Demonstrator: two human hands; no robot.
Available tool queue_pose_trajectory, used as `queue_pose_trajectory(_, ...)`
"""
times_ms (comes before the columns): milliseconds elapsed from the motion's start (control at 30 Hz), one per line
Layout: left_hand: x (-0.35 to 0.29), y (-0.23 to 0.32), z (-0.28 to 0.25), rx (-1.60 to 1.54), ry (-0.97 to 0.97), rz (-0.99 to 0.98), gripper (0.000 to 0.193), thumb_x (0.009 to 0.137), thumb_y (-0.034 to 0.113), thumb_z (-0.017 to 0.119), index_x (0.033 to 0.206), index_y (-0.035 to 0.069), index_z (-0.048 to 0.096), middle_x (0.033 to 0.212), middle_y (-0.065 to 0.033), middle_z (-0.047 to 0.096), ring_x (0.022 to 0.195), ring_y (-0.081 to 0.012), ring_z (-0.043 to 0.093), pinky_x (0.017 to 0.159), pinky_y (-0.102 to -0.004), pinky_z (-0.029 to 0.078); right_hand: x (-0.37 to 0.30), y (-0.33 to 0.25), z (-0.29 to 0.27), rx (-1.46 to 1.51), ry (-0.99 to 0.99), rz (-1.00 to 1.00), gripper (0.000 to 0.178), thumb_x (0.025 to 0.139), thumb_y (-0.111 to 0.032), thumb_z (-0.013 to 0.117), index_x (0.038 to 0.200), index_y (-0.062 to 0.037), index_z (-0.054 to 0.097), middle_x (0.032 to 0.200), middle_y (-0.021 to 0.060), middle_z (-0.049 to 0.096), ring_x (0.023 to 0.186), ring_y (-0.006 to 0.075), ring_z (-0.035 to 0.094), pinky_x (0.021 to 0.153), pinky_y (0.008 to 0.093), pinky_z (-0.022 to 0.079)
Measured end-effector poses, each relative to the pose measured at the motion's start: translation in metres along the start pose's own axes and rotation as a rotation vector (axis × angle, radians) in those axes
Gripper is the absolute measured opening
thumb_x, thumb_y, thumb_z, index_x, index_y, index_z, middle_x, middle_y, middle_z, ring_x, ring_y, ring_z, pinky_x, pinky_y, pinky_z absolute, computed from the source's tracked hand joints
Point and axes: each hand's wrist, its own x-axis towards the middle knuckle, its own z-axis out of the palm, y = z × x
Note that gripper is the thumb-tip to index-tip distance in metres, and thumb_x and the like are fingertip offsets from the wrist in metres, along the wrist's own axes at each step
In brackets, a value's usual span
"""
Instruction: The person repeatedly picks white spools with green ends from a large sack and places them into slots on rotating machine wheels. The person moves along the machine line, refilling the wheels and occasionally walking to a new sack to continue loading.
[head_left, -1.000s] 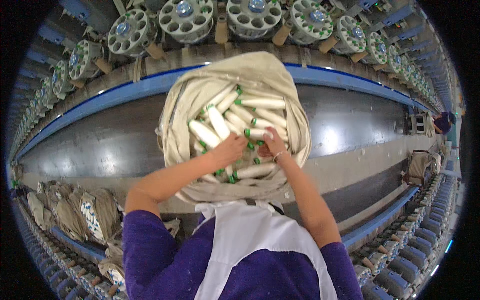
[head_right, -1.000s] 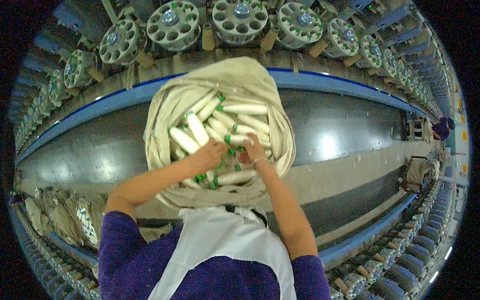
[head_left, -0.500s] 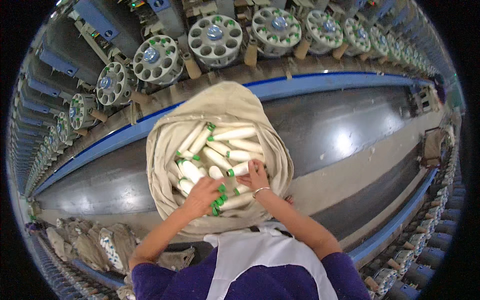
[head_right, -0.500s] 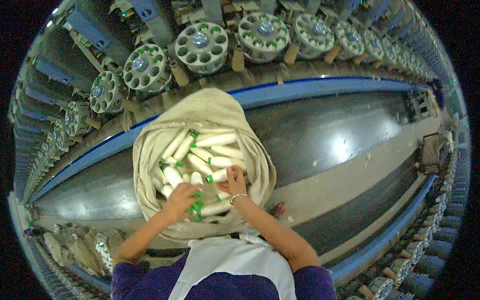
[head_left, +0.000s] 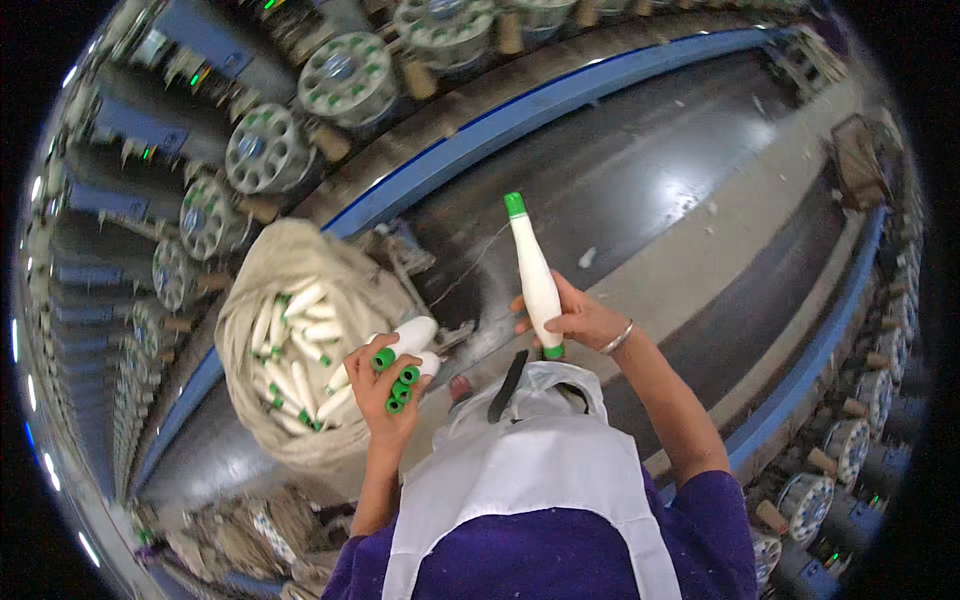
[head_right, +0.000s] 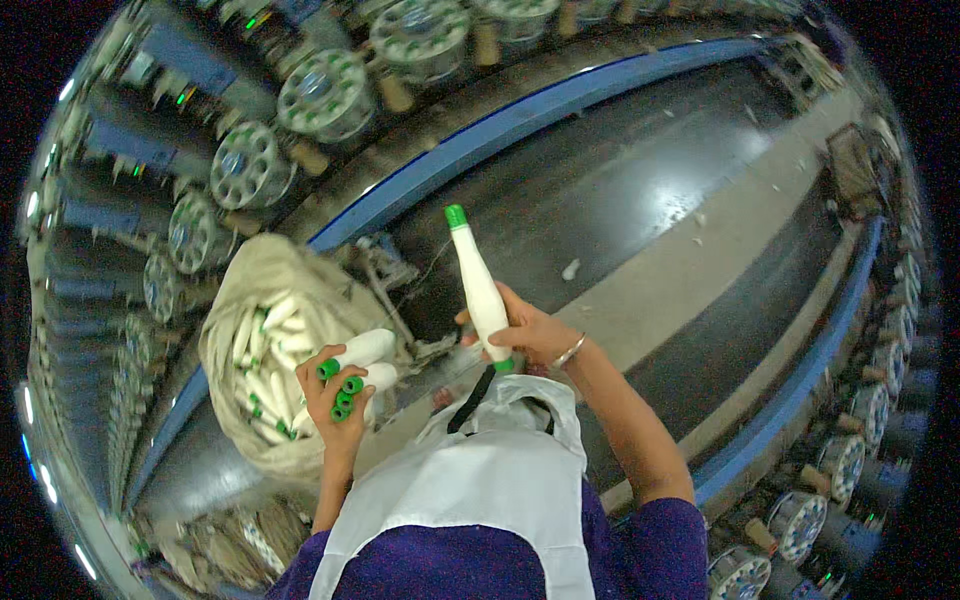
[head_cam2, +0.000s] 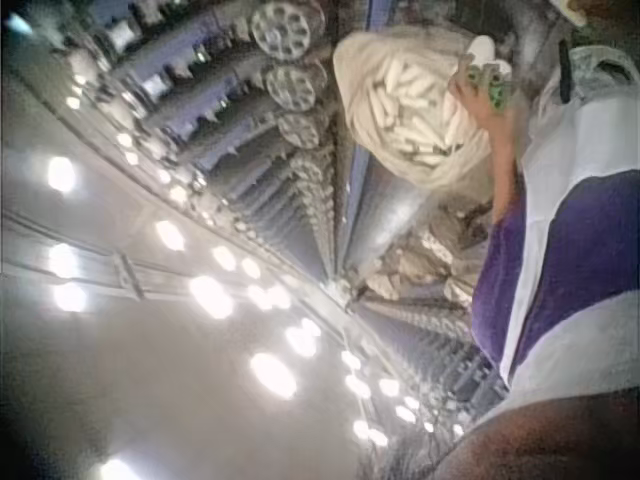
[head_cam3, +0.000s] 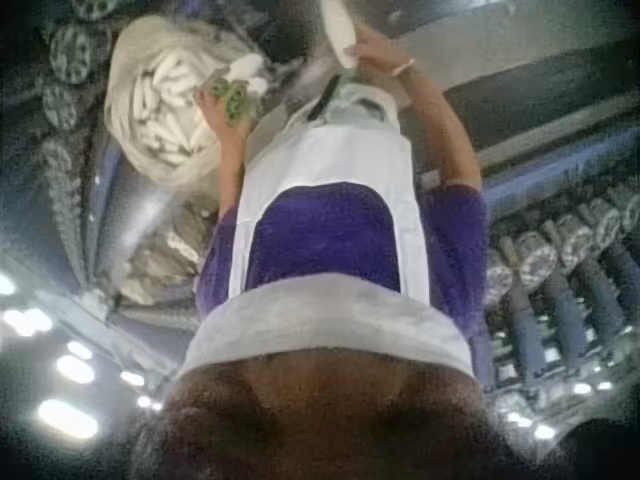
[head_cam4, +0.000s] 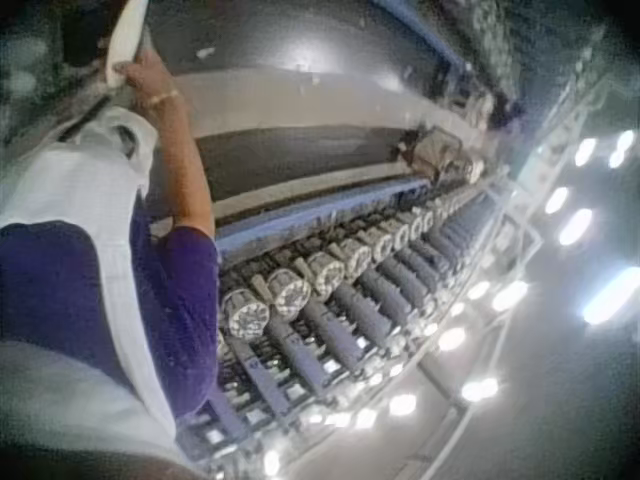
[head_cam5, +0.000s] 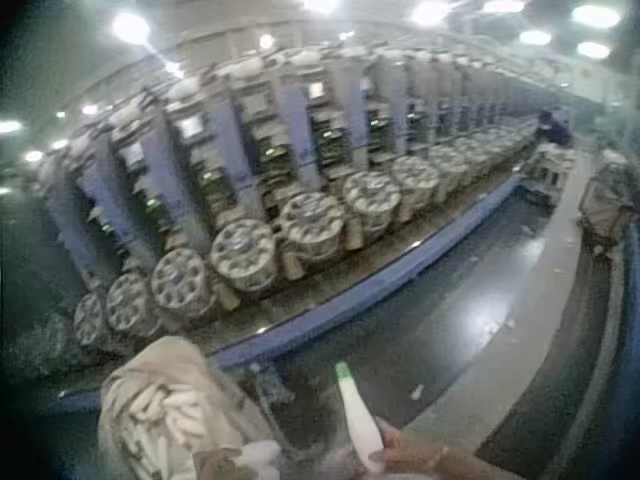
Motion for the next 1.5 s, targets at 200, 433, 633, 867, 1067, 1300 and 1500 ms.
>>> queue_pose_trajectory(200,0.055,0.04,0.038,-0.69,-0.079,-0.288,0.036,0.073,0.034,0.074,0.085,0.002,0.064,0.116,-0.0128,0.056,0.106,-0.024,0.05,0.093,-0.0363,0.038,-0.023,-0.053,-0.058,0.015,-0.025,-0.061,0.07,0.089,-0.052,0.055,0.138,-0.0094,0.029,0.092,0.0052,0.053,0.075,0.0142,0.053,0.05,0.0243,0.044)
queue_pose_trajectory(433,0.059,-0.03,0.015,-0.854,0.421,-0.545,0.037,0.079,0.013,0.067,0.112,0.0,0.057,0.103,-0.0051,0.06,0.1,-0.0166,0.053,0.095,-0.0318,0.037,0.045,-0.063,-0.085,0.632,0.123,-0.091,0.061,0.089,-0.064,0.042,0.103,-0.0051,0.051,0.075,0.0023,0.049,0.065,0.0125,0.048,0.056,0.0247,0.045)
queue_pose_trajectory(633,0.049,-0.117,-0.064,-0.479,0.811,-0.54,0.032,0.084,0.005,0.063,0.116,0.002,0.055,0.097,-0.0044,0.059,0.093,-0.0144,0.053,0.09,-0.0293,0.039,0.144,-0.128,-0.086,0.921,0.162,-0.506,0.04,0.093,-0.035,0.056,0.118,-0.0046,0.048,0.095,0.0072,0.055,0.086,0.0187,0.057,0.079,0.0353,0.052)
queue_pose_trajectory(867,0.076,-0.156,-0.092,-0.419,0.815,-0.582,0.037,0.08,0.021,0.069,0.108,0.0,0.059,0.103,-0.0061,0.057,0.088,-0.0152,0.055,0.085,-0.0285,0.04,0.338,-0.14,0.019,0.491,0.23,-0.002,0.05,0.093,-0.055,0.041,0.096,-0.0055,0.048,0.08,0.0082,0.054,0.079,0.0255,0.057,0.077,0.0455,0.05)
queue_pose_trajectory(1067,0.099,-0.174,-0.108,-0.474,0.926,-0.649,0.041,0.076,0.022,0.071,0.105,-0.004,0.058,0.11,-0.0089,0.059,0.087,-0.0133,0.054,0.082,-0.0268,0.04,0.493,-0.14,0.069,0.078,0.051,-0.058,0.023,0.083,0.004,0.064,0.093,-0.0113,0.05,0.101,0.0071,0.059,0.112,0.0255,0.055,0.095,0.0446,0.046)
queue_pose_trajectory(1300,0.144,-0.207,-0.12,-0.539,1.163,-0.769,0.04,0.076,0.027,0.072,0.101,-0.003,0.06,0.114,-0.0117,0.058,0.097,-0.018,0.054,0.09,-0.031,0.039,0.683,-0.12,0.096,-0.474,-0.223,-0.338,0.018,0.074,0.01,0.058,0.076,-0.0069,0.052,0.093,0.0076,0.063,0.105,0.022,0.058,0.095,0.0385,0.041)
queue_pose_trajectory(1500,0.215,-0.249,-0.135,-0.647,1.336,-0.813,0.033,0.08,0.019,0.068,0.105,-0.001,0.059,0.119,-0.0143,0.058,0.106,-0.0206,0.053,0.097,-0.0346,0.04,0.794,-0.086,0.064,-0.66,-0.319,-0.355,0.01,0.082,0.006,0.057,0.081,-0.0035,0.054,0.093,0.0101,0.065,0.095,0.0204,0.061,0.089,0.0357,0.046)
